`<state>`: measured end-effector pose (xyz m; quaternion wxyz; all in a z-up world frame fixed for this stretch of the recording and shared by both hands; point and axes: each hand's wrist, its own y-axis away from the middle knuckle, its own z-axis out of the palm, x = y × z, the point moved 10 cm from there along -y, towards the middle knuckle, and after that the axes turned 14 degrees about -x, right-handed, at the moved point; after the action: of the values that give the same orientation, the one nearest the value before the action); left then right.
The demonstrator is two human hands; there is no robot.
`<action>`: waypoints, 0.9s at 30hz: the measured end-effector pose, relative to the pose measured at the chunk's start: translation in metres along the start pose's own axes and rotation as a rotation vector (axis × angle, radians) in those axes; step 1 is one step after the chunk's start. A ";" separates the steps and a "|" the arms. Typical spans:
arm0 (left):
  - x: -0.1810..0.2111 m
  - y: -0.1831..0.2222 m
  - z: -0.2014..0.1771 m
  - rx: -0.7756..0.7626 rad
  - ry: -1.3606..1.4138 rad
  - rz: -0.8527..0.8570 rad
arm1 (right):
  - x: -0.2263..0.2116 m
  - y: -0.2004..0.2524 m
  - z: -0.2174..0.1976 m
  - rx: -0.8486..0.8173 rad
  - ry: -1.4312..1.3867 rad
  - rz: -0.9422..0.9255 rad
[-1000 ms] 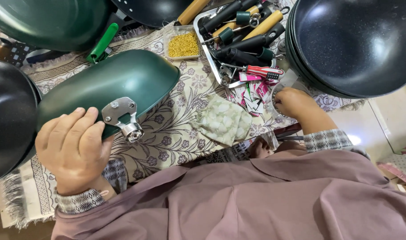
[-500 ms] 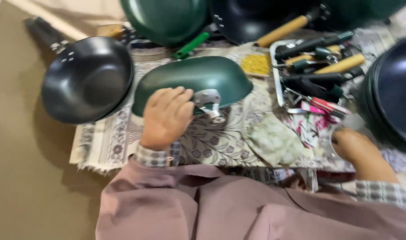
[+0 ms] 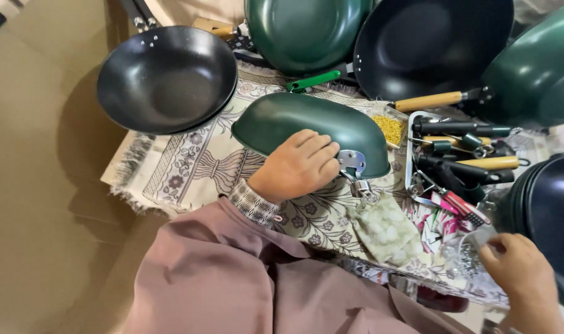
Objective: Attaching metal handle brackets to woks using a fastening tool.
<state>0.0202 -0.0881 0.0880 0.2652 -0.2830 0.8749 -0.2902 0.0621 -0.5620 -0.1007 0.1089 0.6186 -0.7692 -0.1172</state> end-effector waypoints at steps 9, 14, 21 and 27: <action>0.007 -0.012 -0.013 0.053 -0.047 0.006 | -0.224 0.082 -0.131 0.292 -0.251 -0.770; 0.006 0.000 0.003 0.180 -0.035 0.020 | -0.320 0.101 -0.165 0.312 -0.256 -1.120; 0.002 0.005 -0.004 0.326 -0.041 0.020 | -0.368 0.089 -0.177 0.064 -0.182 -1.133; -0.002 0.006 0.003 0.353 -0.039 -0.001 | -0.373 0.078 -0.173 -0.058 -0.158 -1.060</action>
<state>0.0210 -0.0838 0.0824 0.3274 -0.2382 0.8049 -0.4338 0.1224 -0.1889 0.0794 -0.0067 0.9083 -0.3535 -0.2234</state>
